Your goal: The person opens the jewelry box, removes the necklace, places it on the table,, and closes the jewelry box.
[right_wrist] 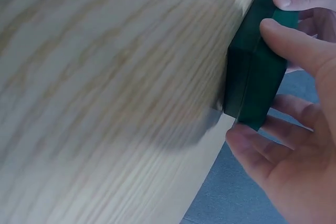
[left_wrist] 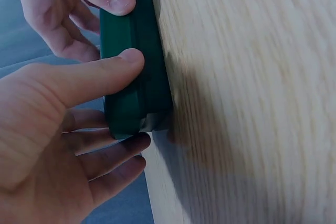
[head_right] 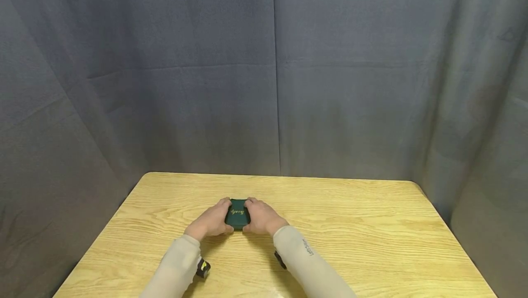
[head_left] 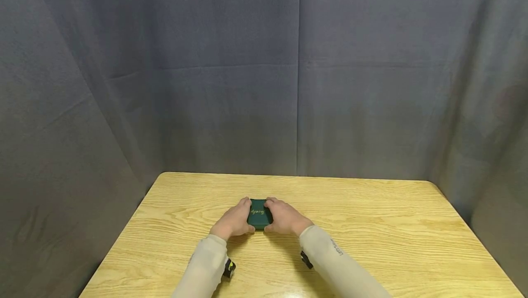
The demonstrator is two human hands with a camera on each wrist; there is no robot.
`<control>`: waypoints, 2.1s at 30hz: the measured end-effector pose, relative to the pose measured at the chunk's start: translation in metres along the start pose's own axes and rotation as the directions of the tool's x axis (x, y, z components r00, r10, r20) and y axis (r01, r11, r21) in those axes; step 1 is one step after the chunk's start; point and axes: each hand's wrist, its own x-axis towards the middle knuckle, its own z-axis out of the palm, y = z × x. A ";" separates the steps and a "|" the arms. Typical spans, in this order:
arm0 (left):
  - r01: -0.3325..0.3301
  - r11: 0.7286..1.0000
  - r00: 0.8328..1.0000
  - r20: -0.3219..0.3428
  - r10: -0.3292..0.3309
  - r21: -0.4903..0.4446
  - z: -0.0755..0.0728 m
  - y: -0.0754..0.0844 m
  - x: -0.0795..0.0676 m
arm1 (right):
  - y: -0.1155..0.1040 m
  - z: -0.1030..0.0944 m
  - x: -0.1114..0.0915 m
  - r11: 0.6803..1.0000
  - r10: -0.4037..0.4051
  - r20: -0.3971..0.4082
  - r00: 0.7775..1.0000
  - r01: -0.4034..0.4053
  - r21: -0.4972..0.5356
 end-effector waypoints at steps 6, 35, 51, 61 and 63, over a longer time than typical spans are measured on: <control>-0.005 0.999 1.000 -0.006 0.005 -0.050 0.002 -0.003 -0.001 | 0.001 0.001 -0.005 1.000 -0.026 -0.011 1.000 0.026 -0.017; -0.053 0.992 0.998 0.032 0.057 -0.115 0.004 -0.002 -0.012 | -0.003 -0.004 -0.018 0.999 -0.040 0.024 0.999 0.040 -0.006; -0.064 0.987 0.997 0.032 0.070 -0.150 0.011 -0.003 -0.014 | 0.000 -0.007 -0.026 1.000 -0.025 0.060 0.998 0.025 -0.004; -0.074 0.982 0.995 0.048 0.083 -0.173 0.010 0.003 -0.020 | 0.001 -0.007 -0.032 0.999 -0.041 0.052 0.998 0.041 0.008; -0.078 0.981 0.995 0.048 0.088 -0.179 0.010 0.004 -0.021 | 0.002 -0.006 -0.034 0.999 -0.041 0.049 0.998 0.041 0.000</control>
